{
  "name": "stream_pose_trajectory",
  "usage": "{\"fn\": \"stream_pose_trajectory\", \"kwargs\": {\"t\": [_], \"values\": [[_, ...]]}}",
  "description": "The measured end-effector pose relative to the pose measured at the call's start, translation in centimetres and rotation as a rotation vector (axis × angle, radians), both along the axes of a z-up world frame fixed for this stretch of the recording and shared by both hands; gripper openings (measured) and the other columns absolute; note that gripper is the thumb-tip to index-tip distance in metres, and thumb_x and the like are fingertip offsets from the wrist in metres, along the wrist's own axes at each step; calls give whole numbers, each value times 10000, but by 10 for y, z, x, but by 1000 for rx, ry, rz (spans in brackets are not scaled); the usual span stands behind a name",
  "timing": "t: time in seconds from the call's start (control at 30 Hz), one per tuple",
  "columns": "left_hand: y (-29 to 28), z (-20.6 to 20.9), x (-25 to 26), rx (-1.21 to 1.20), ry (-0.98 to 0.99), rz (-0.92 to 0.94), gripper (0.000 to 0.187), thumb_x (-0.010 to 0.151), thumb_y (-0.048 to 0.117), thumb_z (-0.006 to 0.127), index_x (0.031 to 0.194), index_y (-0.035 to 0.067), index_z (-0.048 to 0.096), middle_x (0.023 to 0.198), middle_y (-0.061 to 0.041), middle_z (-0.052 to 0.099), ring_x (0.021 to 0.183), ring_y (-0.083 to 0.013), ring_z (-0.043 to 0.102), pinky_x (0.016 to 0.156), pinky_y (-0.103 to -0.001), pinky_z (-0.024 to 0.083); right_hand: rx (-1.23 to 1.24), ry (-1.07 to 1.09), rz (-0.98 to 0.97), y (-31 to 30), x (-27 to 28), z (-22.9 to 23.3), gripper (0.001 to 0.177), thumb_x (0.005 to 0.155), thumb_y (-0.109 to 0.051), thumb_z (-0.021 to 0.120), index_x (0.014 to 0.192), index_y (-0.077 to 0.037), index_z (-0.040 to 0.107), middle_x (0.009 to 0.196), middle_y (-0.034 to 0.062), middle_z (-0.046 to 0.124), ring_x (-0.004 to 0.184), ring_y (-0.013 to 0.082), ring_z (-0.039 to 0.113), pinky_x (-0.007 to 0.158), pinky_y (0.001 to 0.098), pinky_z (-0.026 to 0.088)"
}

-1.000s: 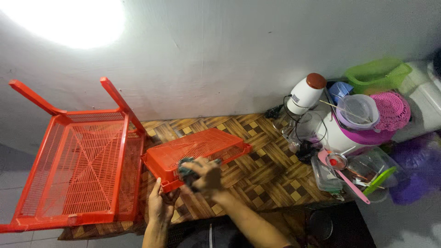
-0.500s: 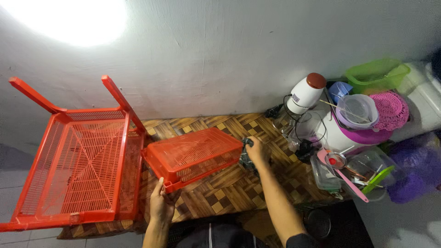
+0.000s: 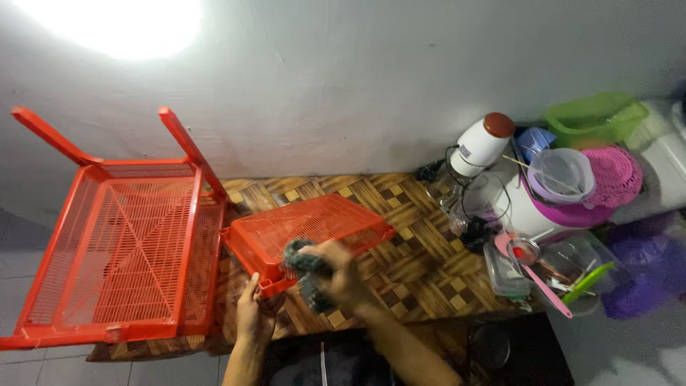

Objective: The person wipes a red plastic basket with a cloth, turning it over to clean multiple sides. The person then places the basket on a table next to another red plastic chair.

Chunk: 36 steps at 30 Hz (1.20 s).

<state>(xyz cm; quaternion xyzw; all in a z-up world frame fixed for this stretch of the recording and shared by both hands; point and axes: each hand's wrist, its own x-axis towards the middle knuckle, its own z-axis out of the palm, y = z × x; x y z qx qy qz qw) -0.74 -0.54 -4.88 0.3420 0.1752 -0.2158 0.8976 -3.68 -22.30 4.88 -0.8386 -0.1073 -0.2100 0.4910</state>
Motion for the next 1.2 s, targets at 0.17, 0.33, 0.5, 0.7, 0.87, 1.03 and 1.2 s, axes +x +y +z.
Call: {"fn": "stream_pose_trajectory", "kwargs": {"t": [0.17, 0.33, 0.5, 0.7, 0.87, 1.03, 1.2], "values": [[-7, 23, 0, 80, 141, 35, 385, 1037, 369, 447, 1232, 78, 605, 1067, -53, 726, 867, -190, 720, 914, -427, 547, -145, -76, -100, 45, -1, -14, 386, 832, -193, 855, 1199, -230, 741, 1041, 48, 715, 956, 227, 717, 834, 365, 597], [1, 18, 2, 98, 153, 67, 398, 1049, 369, 464, 1225, 43, 608, 966, -65, 712, 631, -150, 632, 876, -443, 562, -242, 4, -395, -8, 22, -82, 466, 802, -127, 848, 1230, -253, 716, 1035, 40, 700, 845, 191, 707, 688, 326, 629], [7, -6, 0, 69, 45, 26, 370, 1096, 386, 496, 1130, 50, 646, 738, -12, 626, 513, -109, 539, 901, -443, 606, -251, 147, -543, -81, 26, -128, 514, 822, -66, 802, 1293, -226, 672, 1059, 39, 680, 826, 184, 707, 640, 311, 645], [-4, 4, 0, -33, 53, -11, 378, 1084, 369, 470, 1163, 39, 637, 866, -52, 696, 750, -155, 703, 933, -444, 566, -79, 24, -627, -143, 37, -166, 478, 807, 35, 735, 1243, -160, 705, 1079, 84, 647, 981, 267, 667, 830, 374, 584], [-16, 25, -4, 116, 95, -53, 471, 1041, 369, 438, 1290, 3, 599, 1134, -128, 737, 1004, -234, 711, 943, -418, 549, 97, 83, -603, -179, 41, -196, 412, 894, 79, 669, 1268, -94, 679, 1150, 116, 649, 1066, 292, 660, 929, 378, 531], [-18, 24, -3, 117, 50, -57, 482, 1038, 378, 472, 1289, -14, 597, 1148, -146, 727, 1015, -261, 697, 929, -449, 540, 465, 354, -897, -211, 57, -191, 391, 900, 15, 643, 1279, -82, 652, 1232, 110, 660, 1084, 284, 668, 935, 387, 537], [-9, 25, 3, 168, 123, -44, 480, 1067, 432, 456, 1273, 29, 614, 1102, -146, 698, 986, -270, 689, 942, -457, 541, 187, 112, -849, -186, 51, -123, 351, 909, -127, 719, 1250, -67, 669, 1201, 158, 711, 1075, 296, 688, 926, 430, 551]]}}
